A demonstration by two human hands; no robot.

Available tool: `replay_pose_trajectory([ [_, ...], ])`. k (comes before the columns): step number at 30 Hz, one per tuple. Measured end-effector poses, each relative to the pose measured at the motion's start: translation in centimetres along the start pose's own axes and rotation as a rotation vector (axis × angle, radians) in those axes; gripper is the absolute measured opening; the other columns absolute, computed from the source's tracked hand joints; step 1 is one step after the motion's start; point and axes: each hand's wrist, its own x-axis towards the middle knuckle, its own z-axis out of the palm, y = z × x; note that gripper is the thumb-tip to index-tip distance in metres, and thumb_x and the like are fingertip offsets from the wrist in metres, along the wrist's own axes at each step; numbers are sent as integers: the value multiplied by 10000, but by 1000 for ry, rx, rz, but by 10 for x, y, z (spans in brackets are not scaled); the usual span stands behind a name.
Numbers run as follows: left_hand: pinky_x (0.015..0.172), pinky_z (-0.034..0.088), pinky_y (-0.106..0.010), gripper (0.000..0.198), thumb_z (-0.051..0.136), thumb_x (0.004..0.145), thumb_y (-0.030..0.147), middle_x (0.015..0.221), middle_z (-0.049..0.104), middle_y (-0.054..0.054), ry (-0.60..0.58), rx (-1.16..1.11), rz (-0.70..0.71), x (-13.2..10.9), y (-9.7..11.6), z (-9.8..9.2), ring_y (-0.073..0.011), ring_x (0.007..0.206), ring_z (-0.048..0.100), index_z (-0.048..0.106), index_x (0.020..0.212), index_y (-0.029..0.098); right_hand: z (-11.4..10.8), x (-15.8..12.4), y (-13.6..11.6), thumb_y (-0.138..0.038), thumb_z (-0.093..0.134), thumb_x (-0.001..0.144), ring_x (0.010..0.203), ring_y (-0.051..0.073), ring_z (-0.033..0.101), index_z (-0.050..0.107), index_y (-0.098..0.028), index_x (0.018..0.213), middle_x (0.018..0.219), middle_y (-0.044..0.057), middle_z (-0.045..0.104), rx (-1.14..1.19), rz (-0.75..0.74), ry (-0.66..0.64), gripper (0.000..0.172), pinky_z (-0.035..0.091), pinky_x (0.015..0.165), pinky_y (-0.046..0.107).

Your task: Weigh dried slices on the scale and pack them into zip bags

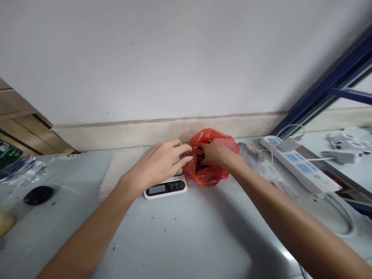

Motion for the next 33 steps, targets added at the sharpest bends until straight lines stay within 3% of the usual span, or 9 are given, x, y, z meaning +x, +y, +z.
replay_pose_trajectory([
  [3,625,502,-253,376,397,1089,343,999,723,-22,-146,-12,-4,-1,1,8,-179,809,709,696,1316,314,4,2,4,-201,612,897,959,300,744,759,-219,1175,1032,128,804,-39,9,-55,315,514,698,327],
  [5,666,511,-265,359,424,1081,346,1002,727,-28,-195,-43,28,0,3,14,-196,871,711,706,1300,302,4,3,8,-152,611,882,1019,288,737,737,-235,1226,1096,103,804,-34,-33,-95,375,521,740,315],
  [10,698,515,-314,282,500,1046,310,934,728,-45,-221,-140,45,3,8,19,-216,848,698,750,956,216,-6,-3,20,-51,561,855,1072,244,721,725,-243,1209,1185,60,784,13,-143,-129,435,530,844,292],
  [16,630,497,-304,315,488,1046,316,899,755,-46,-128,-172,-17,2,0,11,-210,777,700,759,918,217,-27,-7,39,-137,614,826,994,268,718,738,-228,1118,1097,70,776,168,-229,-72,330,566,862,365],
  [21,654,507,-296,298,506,1040,334,945,769,-38,-175,-166,-30,-1,-4,8,-211,807,717,780,975,239,-34,-7,48,-246,627,831,1058,299,692,711,-217,1185,1160,103,752,260,-253,57,365,560,925,428],
  [29,720,502,-297,314,499,1038,381,974,758,-50,-244,-193,-103,-2,-3,2,-221,865,711,780,1051,241,-19,-8,39,-348,645,833,1041,318,697,688,-207,1198,1154,121,759,353,-228,240,394,557,944,469],
  [33,747,500,-300,306,504,1027,374,1000,766,-45,-256,-228,-108,-3,-6,-2,-222,879,710,781,1051,247,-29,-16,37,-441,686,788,992,303,703,697,-214,1102,1070,100,767,533,-168,184,387,570,897,450],
])
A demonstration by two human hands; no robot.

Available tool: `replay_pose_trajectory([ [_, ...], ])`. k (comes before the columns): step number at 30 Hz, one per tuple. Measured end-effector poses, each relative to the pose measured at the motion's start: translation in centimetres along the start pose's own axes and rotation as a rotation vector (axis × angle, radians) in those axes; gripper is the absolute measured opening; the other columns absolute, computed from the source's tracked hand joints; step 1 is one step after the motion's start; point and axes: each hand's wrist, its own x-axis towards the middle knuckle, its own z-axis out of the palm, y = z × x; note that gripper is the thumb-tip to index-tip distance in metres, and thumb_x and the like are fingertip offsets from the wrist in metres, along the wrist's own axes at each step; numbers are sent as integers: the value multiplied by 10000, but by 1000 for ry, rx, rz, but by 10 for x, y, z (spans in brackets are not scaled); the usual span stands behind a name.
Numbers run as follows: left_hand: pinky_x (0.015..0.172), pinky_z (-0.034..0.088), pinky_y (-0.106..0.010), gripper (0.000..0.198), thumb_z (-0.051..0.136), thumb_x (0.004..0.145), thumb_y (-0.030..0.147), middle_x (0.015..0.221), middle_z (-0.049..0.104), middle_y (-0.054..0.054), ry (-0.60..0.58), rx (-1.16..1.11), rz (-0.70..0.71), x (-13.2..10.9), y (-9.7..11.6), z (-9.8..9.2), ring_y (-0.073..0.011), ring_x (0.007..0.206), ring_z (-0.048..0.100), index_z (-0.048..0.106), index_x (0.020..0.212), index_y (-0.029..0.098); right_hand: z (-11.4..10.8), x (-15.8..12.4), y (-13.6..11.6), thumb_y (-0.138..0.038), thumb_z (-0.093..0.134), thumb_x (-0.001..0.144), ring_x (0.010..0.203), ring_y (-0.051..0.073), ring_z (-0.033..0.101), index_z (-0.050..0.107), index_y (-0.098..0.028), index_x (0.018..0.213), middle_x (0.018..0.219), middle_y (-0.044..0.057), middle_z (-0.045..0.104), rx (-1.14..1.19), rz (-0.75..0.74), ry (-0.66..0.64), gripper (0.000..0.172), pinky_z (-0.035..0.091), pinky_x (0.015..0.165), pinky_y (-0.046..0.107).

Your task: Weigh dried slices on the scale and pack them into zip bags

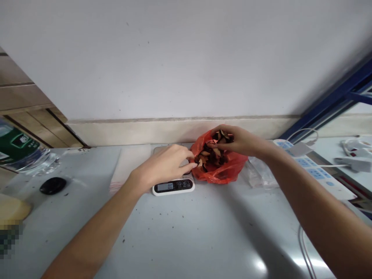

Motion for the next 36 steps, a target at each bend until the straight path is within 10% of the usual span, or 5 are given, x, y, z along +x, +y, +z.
replay_pose_trajectory([
  [9,865,513,-321,392,500,984,426,1243,774,-77,23,70,-113,-16,-21,-34,-270,1105,707,777,1169,219,-34,-20,-39,-421,742,772,861,231,694,706,-203,1007,967,61,751,224,-44,-400,323,578,752,347],
  [18,901,522,-319,568,500,930,477,1356,728,-106,-197,182,-537,-44,-56,-63,-269,1105,719,639,1423,232,44,29,-104,-165,655,849,726,162,642,676,-230,1172,842,-12,703,-71,-87,-398,330,474,642,263],
  [23,896,519,-317,589,509,901,512,1283,761,-89,-252,131,-514,-43,-59,-58,-258,1046,736,630,1421,263,84,44,-120,-74,639,848,896,199,678,724,-223,1188,1117,90,724,-372,-60,-325,381,414,640,256],
  [36,786,500,-304,509,508,916,528,1199,772,-81,-298,111,-502,-41,-60,-53,-238,955,715,653,1329,268,87,48,-106,-287,664,956,807,181,680,819,-175,1084,987,88,808,-184,-20,-309,230,456,704,271],
])
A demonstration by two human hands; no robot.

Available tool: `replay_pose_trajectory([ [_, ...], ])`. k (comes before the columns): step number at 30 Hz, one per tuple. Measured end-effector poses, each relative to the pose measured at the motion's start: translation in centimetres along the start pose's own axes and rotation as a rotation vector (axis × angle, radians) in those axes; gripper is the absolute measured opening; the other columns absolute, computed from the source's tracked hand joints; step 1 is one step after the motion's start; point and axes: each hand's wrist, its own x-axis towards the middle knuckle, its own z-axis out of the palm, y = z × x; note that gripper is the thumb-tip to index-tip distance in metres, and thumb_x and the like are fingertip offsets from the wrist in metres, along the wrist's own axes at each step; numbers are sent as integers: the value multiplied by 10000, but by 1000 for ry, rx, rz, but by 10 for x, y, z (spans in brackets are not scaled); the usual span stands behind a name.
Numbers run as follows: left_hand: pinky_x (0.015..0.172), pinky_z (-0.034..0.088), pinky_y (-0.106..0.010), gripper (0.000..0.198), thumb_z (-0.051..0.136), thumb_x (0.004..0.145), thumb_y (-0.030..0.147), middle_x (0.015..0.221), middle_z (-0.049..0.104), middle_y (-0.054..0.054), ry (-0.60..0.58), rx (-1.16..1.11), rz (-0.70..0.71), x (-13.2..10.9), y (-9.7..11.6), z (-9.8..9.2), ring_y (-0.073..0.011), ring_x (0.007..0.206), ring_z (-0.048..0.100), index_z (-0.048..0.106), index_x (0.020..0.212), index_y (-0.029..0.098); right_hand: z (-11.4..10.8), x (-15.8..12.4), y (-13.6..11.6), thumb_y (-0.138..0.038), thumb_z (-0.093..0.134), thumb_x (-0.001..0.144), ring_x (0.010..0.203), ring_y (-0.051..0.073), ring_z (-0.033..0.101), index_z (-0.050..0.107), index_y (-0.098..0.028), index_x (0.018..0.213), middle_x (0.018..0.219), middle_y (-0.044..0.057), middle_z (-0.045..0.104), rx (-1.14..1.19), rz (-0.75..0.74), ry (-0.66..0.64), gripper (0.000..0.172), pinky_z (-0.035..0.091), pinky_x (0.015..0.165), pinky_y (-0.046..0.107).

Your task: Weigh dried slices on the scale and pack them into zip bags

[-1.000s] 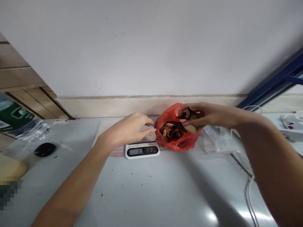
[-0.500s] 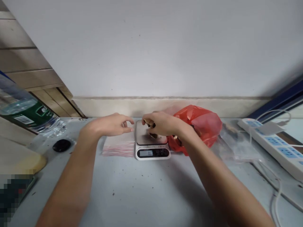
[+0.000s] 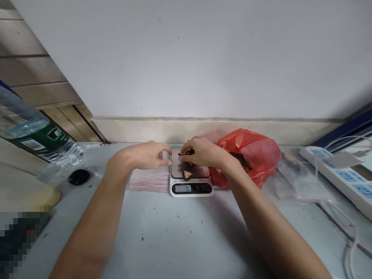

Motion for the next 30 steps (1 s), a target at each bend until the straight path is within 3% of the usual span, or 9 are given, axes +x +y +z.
replay_pose_trajectory([
  [4,637,462,-296,390,600,858,573,979,765,-65,2,19,20,-2,17,3,-219,788,680,713,998,227,-2,-1,7,-262,633,963,793,171,659,827,-161,985,978,90,818,58,-8,27,221,455,704,275],
  [9,491,327,-309,330,695,751,540,664,624,-19,64,62,87,4,43,17,-171,549,520,606,695,227,-6,-4,17,-170,609,907,698,158,622,830,-158,924,836,59,799,99,-7,82,222,436,628,268],
  [14,526,357,-328,340,648,801,557,671,620,-21,119,63,119,10,44,21,-186,575,531,620,713,230,-8,-4,26,7,612,782,719,150,660,834,-137,872,868,73,823,124,39,153,280,471,662,235],
  [18,527,366,-332,372,602,845,584,704,635,-30,119,82,78,8,32,14,-190,586,534,591,724,232,-14,-8,28,-6,623,769,688,156,673,839,-134,856,817,63,817,145,60,98,265,470,613,229],
  [23,545,397,-331,371,589,860,564,777,656,-51,169,84,55,7,23,9,-189,607,551,549,707,228,-26,-19,28,-46,637,815,767,160,706,829,-157,860,875,47,825,176,81,147,226,499,674,224],
  [28,562,430,-315,391,594,866,600,822,681,-49,121,18,120,3,17,4,-196,643,596,601,758,225,-37,-29,33,-85,651,832,846,177,731,809,-182,852,916,37,827,238,102,166,186,530,748,237],
  [30,589,444,-314,348,541,919,542,825,700,-52,166,8,142,3,16,3,-208,676,621,653,838,223,-41,-33,38,-102,659,822,856,179,731,807,-187,874,927,31,826,276,66,170,178,535,751,240],
])
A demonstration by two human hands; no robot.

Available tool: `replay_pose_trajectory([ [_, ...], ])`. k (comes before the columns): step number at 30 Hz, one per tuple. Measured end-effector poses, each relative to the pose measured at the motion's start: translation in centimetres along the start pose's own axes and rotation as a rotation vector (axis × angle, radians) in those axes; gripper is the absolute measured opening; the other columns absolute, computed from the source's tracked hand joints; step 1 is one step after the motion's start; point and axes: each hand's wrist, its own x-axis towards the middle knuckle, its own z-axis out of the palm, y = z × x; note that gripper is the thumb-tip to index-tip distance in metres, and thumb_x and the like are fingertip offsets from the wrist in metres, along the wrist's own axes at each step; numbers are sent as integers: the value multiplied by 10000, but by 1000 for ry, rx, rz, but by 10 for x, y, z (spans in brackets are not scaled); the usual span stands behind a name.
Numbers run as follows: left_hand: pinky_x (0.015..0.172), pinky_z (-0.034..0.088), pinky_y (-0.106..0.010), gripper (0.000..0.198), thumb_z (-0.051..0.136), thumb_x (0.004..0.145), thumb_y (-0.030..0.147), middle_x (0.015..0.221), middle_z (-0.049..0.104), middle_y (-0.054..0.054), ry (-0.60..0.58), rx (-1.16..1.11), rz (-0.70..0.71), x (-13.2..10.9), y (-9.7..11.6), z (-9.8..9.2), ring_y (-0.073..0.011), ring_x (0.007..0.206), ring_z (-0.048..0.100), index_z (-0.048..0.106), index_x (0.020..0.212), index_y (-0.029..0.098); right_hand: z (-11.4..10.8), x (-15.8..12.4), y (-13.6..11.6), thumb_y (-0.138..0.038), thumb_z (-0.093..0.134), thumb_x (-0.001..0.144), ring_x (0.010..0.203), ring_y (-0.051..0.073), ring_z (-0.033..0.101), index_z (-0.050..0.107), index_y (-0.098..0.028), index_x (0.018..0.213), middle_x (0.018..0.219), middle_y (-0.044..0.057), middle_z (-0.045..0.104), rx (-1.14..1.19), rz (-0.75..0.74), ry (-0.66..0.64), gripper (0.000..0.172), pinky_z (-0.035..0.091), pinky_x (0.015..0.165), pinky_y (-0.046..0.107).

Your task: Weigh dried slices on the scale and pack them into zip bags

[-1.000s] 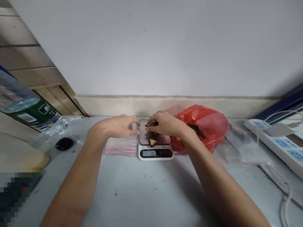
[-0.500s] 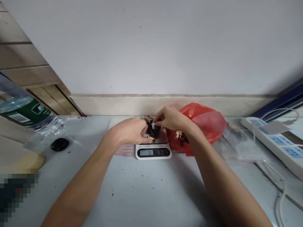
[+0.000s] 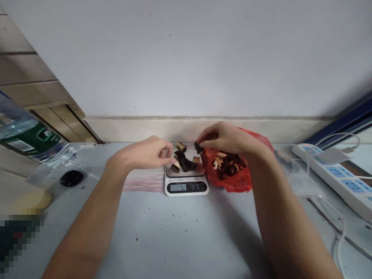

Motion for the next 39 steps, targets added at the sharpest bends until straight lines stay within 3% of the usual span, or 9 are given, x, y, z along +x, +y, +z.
replay_pose_trajectory([
  [5,975,506,-400,435,321,1034,304,1251,739,-118,330,30,96,17,2,14,-286,1159,656,708,1192,184,-11,-7,6,-123,639,784,818,179,730,805,-195,861,874,20,814,59,-75,16,197,549,736,253],
  [9,1169,426,-427,606,344,935,84,1523,607,-101,272,5,180,34,0,31,-271,1424,508,541,1500,178,-16,-11,6,-151,633,760,816,188,727,800,-189,856,863,29,808,33,-76,33,196,560,744,270],
  [17,1171,439,-363,693,369,824,30,1487,653,-48,193,-103,172,29,-3,21,-235,1378,586,628,1440,211,-41,-30,21,-205,621,701,733,189,695,782,-234,888,826,-2,787,-171,-66,-87,248,542,646,283],
  [22,1003,533,-361,474,407,875,219,1216,781,-54,277,-109,95,11,-13,2,-250,1147,699,737,1215,223,-44,-31,40,-142,618,657,589,178,612,735,-286,719,653,-25,695,-339,28,-117,196,426,484,289],
  [25,869,555,-340,384,525,837,379,1142,778,-78,107,-37,-44,1,-25,-7,-266,1039,721,730,1124,229,-43,-27,45,-130,634,662,620,203,654,766,-300,749,702,-13,739,-327,-3,-143,233,474,521,313],
  [28,773,546,-322,443,691,674,451,1158,762,-100,-107,43,-178,-5,-33,-8,-282,967,725,707,1062,236,-41,-26,39,-137,625,677,661,218,692,806,-305,820,755,-4,784,-357,-16,-129,286,498,549,318],
  [31,702,518,-304,429,712,587,389,1114,775,-80,-212,62,-234,-5,-33,-4,-269,884,723,692,993,251,-36,-27,23,-183,632,727,683,215,694,820,-289,850,796,12,800,-420,46,-41,249,487,546,309],
  [35,693,496,-303,339,595,598,298,988,800,-44,-249,-10,-219,-7,-30,-4,-251,830,722,697,919,255,-24,-27,0,-242,644,819,737,185,700,814,-245,996,900,24,813,-386,-55,91,246,505,615,279],
  [39,652,479,-290,403,637,559,311,995,793,-41,-245,-11,-210,-6,-30,-3,-248,810,711,675,957,257,-11,-22,-14,-220,638,888,769,170,715,793,-217,1074,923,31,816,-331,-121,81,242,516,681,263],
])
